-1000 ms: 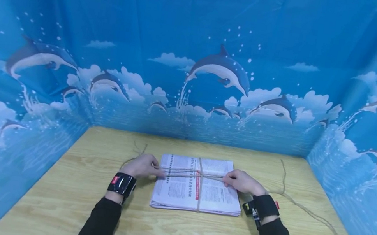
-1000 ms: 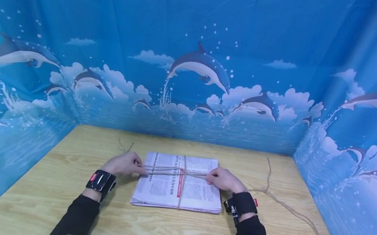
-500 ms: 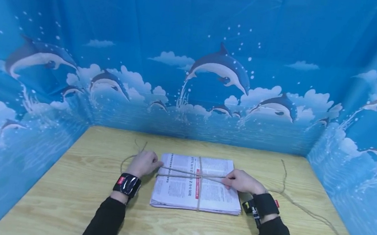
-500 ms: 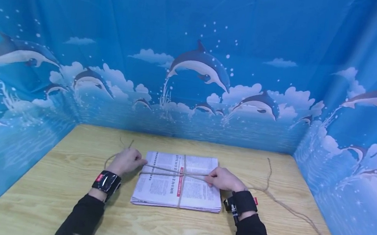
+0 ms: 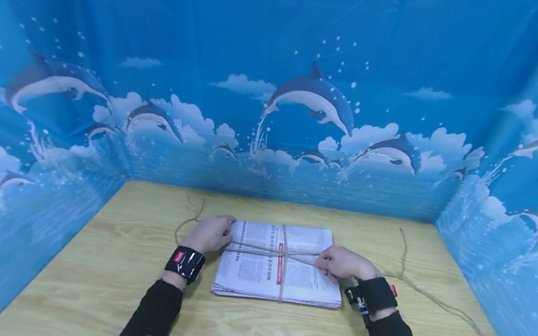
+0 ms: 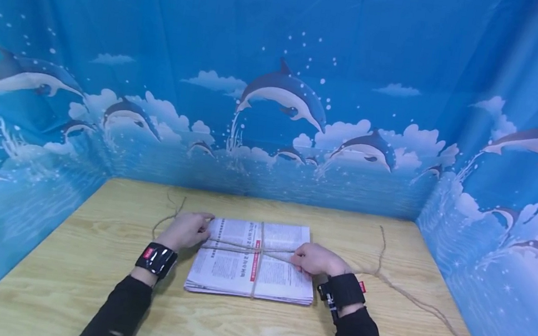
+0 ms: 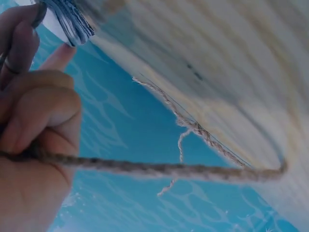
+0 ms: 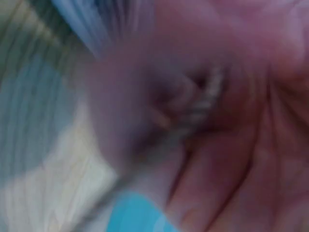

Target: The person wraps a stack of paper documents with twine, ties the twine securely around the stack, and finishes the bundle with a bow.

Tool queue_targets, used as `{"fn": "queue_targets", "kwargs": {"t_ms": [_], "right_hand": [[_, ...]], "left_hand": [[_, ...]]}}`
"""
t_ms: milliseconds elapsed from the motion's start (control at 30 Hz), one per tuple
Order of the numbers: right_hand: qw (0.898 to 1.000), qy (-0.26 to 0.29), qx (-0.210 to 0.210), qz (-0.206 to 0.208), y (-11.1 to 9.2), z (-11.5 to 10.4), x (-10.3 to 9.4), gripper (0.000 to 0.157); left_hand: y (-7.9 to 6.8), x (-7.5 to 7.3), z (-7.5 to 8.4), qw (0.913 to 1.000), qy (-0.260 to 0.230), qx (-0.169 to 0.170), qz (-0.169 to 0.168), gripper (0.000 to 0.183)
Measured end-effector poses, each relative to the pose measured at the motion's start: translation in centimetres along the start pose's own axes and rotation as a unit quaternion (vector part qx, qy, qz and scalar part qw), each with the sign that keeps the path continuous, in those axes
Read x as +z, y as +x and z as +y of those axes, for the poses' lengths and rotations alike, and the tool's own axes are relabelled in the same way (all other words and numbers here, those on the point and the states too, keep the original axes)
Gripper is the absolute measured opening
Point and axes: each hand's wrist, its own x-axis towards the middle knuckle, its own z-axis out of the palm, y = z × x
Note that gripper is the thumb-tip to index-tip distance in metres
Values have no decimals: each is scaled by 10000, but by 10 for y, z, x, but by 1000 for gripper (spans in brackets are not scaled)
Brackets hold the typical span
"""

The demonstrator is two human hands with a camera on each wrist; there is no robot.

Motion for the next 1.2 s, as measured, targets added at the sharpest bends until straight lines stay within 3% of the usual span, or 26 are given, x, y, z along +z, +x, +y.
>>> {"fn": "queue_targets", "kwargs": {"t_ms": [100, 233, 367, 433, 633, 733, 833, 1033, 1200], "right_hand": [[9982, 328, 492, -47, -1, -5, 4, 33], [9947, 650, 782, -160, -3, -10, 7, 30], [9892, 1085, 724, -665, -6, -12, 10, 29], [9862, 1262, 727, -793, -5, -11, 12, 29], [9850, 1402, 842, -548, -4, -12, 9, 28], [9857, 1451, 694, -496, -3, -11, 5, 27], [9880, 1396, 355, -555, -1, -11, 4, 27], [9962, 764, -226, -359, 3, -11, 4, 29], [9993, 37, -365, 120, 5, -10, 1, 31]], "left_hand": [[2, 1, 0, 9999, -26, -21, -124, 35], [3, 1, -1, 9996, -160, -107, -222, 9], [3, 1, 1, 9987, -253, -266, -363, 32], [2, 1, 2, 9982, -249, -339, -433, 30], [1, -4, 4, 9977, -195, -468, -461, 45], [0, -6, 4, 9978, -131, -448, -481, 33], [-2, -9, 3, 9971, -75, -496, -573, 9], [-5, -13, 3, 9951, -58, -678, -718, 29], [-2, -14, 3, 9964, -67, -513, -671, 34]]}}
